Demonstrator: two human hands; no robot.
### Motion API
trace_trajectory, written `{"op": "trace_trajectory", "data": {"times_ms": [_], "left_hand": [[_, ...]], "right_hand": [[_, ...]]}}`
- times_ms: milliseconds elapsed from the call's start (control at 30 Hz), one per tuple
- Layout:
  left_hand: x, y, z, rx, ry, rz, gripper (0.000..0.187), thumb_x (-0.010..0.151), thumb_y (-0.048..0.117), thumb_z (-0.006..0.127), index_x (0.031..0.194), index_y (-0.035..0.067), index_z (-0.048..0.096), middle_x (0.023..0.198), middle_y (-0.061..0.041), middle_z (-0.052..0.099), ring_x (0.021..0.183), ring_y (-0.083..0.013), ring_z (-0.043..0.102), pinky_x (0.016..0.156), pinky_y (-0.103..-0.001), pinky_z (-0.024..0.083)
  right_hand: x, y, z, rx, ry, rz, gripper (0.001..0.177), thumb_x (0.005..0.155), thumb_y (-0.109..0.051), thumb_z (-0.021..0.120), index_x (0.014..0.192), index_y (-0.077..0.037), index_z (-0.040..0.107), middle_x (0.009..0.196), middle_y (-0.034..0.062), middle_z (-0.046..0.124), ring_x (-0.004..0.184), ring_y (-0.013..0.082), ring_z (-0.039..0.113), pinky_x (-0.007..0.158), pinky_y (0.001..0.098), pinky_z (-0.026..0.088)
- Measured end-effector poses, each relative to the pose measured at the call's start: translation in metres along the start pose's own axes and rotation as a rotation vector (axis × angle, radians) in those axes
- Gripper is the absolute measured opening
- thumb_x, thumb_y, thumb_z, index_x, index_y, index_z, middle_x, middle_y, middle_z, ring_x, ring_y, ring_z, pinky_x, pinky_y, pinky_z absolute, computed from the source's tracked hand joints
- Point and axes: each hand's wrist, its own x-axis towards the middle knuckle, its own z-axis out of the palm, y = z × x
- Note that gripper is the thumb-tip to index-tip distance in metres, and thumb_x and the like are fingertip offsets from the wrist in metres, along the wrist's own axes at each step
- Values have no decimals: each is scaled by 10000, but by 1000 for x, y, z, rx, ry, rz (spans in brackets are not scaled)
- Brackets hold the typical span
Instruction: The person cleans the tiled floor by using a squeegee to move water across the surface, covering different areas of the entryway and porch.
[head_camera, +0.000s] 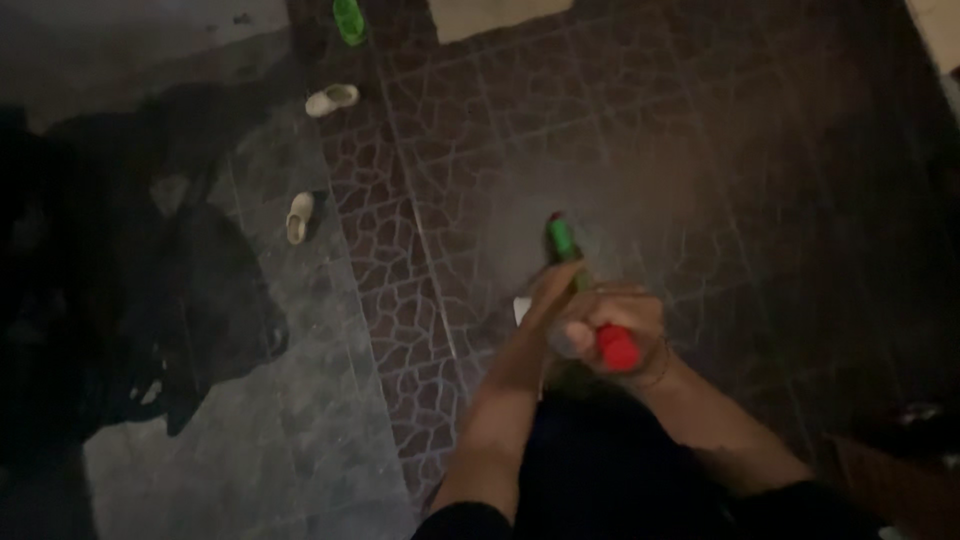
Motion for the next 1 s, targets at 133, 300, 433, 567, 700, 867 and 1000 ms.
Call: {"op": "trace_trajectory", "data": {"times_ms": [133, 300, 433, 567, 700, 867, 1000], "left_hand": [[4, -22, -56, 568, 246, 428, 320, 968, 252, 613, 1208, 53, 683, 1091, -173, 710, 984, -389, 671, 835, -494, 527], [8, -29, -117, 672, 277, -140, 313, 854, 194, 701, 1159, 127, 691, 1050, -198, 709, 991, -445, 668, 820, -535, 536], [-9, -54, -166, 658, 376, -152, 296, 856, 161, 704, 1145, 116, 660, 986, -203, 715, 936, -436, 683, 769, -525, 540], [0, -35, -180, 660, 484, -64, 285, 858, 128, 707, 1131, 105, 630, 922, -207, 720, 881, -426, 698, 718, -514, 544], [57, 13, -155, 578, 414, -171, 309, 859, 56, 681, 1156, 115, 618, 921, -200, 730, 865, -389, 730, 708, -490, 560], [142, 79, -100, 594, 214, 162, 345, 802, 3, 794, 1127, 102, 735, 1053, -197, 718, 985, -375, 694, 841, -472, 544], [191, 123, -56, 419, -33, 285, 430, 769, -94, 682, 1162, 76, 726, 1167, -183, 714, 1019, -344, 702, 854, -426, 552]], "right_hand": [[-12, 70, -23, 360, 260, 303, 413, 1045, -202, 618, 698, -109, 413, 612, 7, 513, 512, 97, 449, 491, 282, 401], [-43, 148, -24, 304, 276, 455, 348, 1049, -204, 579, 747, -96, 443, 681, 17, 574, 604, 102, 510, 575, 301, 479], [-59, 169, -9, 349, -18, 714, 281, 1028, -125, 573, 765, -29, 545, 823, 100, 666, 765, 178, 606, 724, 371, 515], [-17, 173, -24, 647, 51, 568, 381, 1061, -161, 574, 710, -48, 478, 694, 77, 561, 664, 181, 537, 706, 395, 540], [50, 151, -73, 567, 34, 380, 466, 1060, -240, 562, 644, -58, 463, 599, 53, 495, 537, 143, 470, 548, 340, 455], [112, 103, -122, 245, 111, 213, 519, 1048, -273, 580, 595, -103, 391, 518, -1, 469, 429, 105, 432, 428, 288, 418], [136, 64, -134, 87, 125, 288, 511, 1057, -250, 567, 608, -98, 378, 544, -19, 481, 435, 89, 438, 431, 272, 418]]}}
